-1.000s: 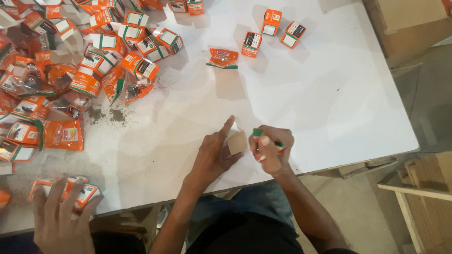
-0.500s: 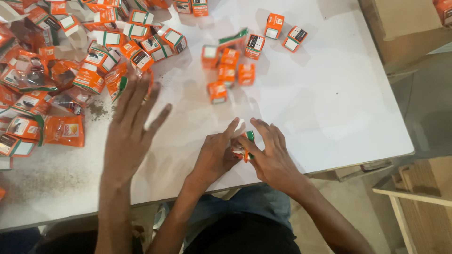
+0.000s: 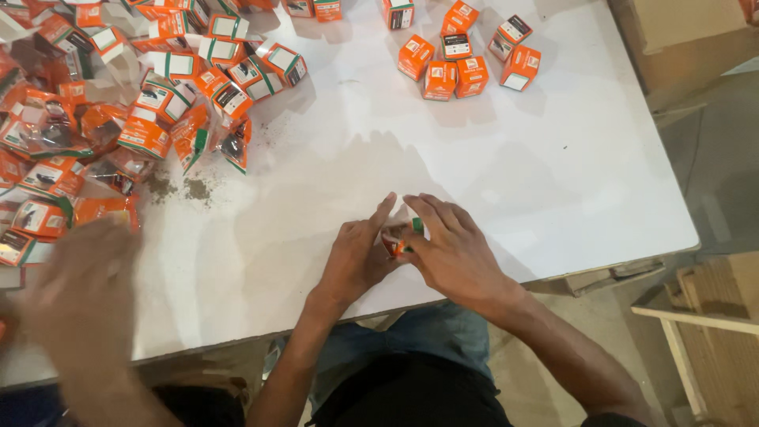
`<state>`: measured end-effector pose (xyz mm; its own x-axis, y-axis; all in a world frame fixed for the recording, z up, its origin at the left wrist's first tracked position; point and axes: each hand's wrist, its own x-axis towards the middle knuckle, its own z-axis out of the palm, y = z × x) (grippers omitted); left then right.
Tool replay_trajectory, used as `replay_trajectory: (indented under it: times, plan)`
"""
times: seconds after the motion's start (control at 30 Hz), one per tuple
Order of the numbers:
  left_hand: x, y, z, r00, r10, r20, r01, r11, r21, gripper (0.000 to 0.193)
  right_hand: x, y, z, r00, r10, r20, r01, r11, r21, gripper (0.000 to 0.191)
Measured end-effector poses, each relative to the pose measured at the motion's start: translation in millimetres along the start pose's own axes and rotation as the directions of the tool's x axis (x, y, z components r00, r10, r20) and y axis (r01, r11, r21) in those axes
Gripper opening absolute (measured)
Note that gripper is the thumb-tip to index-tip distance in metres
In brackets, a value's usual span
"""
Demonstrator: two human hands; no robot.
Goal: The person folds small orange cardboard boxes and places plastic-wrapped items into them, closing the box flaps one at a time. They work through a large pile of boxes and wrapped items on the table, setting completed boxes aside while another person packs alongside.
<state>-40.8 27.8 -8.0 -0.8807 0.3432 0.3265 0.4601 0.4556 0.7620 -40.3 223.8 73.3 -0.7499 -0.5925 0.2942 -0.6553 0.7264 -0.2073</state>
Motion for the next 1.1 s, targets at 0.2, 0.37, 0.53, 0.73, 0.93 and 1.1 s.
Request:
replay_trajectory:
  times: [0.2,0.37,0.53,0.73,0.93,1.1]
  plan:
    - [3,5,1,0.997,0.051,-0.055,-0.049,0.998,0.047,0.103,12,9,20,0.938,0.25,0.242,-0.267,0.963,0.043,0.028]
    - [7,8,-6,0.999,-0.012,-0.044,0.013,1.0,0.028,0.103,-13,8,36,0.992,0.037,-0.122,-0.027,0.996,0.084,0.032]
    - [3,9,-8,0.995,0.066,-0.076,-0.059,0.994,0.087,0.099,-15,-5,38,0.998,-0.001,-0.057,-0.002,0.999,-0.052,0.044]
    - [-14,9,4,0.959,-0.195,-0.203,0.164,0.973,-0.162,0.086,-9,-6,38,0.996,0.081,0.029,-0.084,0.986,0.142,0.048]
    - [-21,12,18,0.912,-0.33,-0.244,0.213,0.889,-0.405,0.059,-21,9,50,0.949,0.286,-0.134,-0.126,0.73,0.672,0.048]
    - [-19,18,9,0.896,-0.377,-0.232,0.264,0.876,-0.405,0.057,-17,8,46,0.955,0.277,-0.109,-0.143,0.748,0.648,0.053]
